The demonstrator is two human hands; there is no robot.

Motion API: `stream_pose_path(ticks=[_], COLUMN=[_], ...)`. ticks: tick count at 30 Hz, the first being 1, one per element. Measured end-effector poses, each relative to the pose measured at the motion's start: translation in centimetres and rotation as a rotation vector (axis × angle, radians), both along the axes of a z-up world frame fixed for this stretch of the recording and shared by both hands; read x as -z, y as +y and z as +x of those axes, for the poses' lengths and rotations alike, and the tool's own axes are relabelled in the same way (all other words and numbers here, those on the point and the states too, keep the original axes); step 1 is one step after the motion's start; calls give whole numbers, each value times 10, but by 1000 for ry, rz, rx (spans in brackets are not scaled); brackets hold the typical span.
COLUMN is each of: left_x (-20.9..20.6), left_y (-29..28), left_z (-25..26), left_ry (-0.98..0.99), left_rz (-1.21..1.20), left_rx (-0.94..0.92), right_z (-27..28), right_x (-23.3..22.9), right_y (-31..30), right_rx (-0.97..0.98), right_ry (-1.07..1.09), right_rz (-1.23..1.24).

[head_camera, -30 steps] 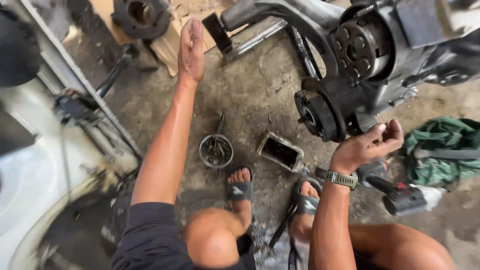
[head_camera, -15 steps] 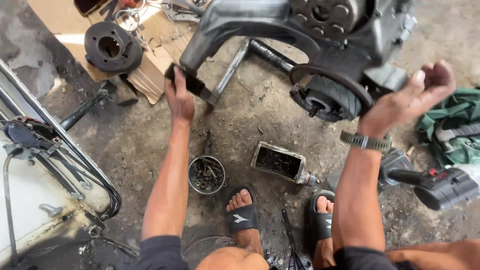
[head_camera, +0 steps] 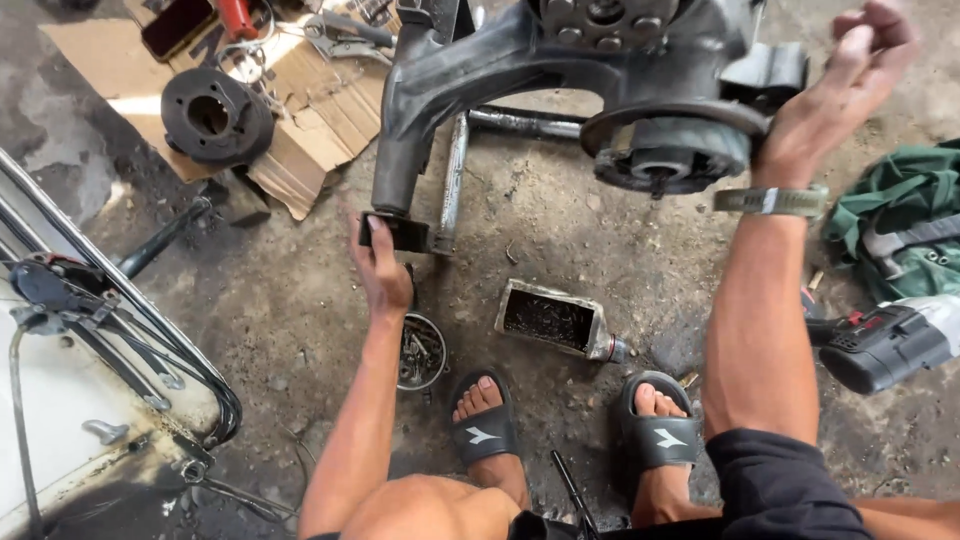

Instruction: The person is repairing a motorcycle. They use a T-handle wrench to tighten a bolt on the motorcycle frame, then search through a container of small parts to find a specific piece.

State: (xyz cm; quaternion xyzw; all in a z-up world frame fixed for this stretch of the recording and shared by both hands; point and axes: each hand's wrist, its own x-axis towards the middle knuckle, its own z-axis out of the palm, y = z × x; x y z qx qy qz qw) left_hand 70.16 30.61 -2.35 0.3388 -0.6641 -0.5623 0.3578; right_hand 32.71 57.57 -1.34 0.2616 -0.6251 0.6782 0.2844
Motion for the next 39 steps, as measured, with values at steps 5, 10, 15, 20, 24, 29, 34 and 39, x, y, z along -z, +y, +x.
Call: stream_pose_path(ticks=[5, 10, 15, 20, 24, 29, 34, 39], left_x=[-16, -26, -14, 38, 70, 107, 117, 117], left_y=[8, -6, -12, 0, 15, 22, 19, 22], left_z=[24, 65, 122, 173, 195, 213, 218, 212], left_ry=[-98, -142, -268, -764, -898, -1257, -1197, -1217], left_rz=[-4, -173, -200, -317, -274, -48, 30, 58], left_rx=[58, 139, 14, -75, -61, 0, -70, -136], right_z=[-63, 52, 162, 225, 241, 208, 201, 203], right_x=[135, 85, 4, -81, 4, 111, 138, 104], right_y=[78, 46, -17, -101, -113, -51, -38, -54], right_rx=[1337, 675, -65, -911, -1069, -1019, -901, -852], right_ry=[446, 387, 252, 42, -130, 78, -111, -80], right_rz=[1612, 1551, 1330, 941, 1590, 1850, 1940, 1937])
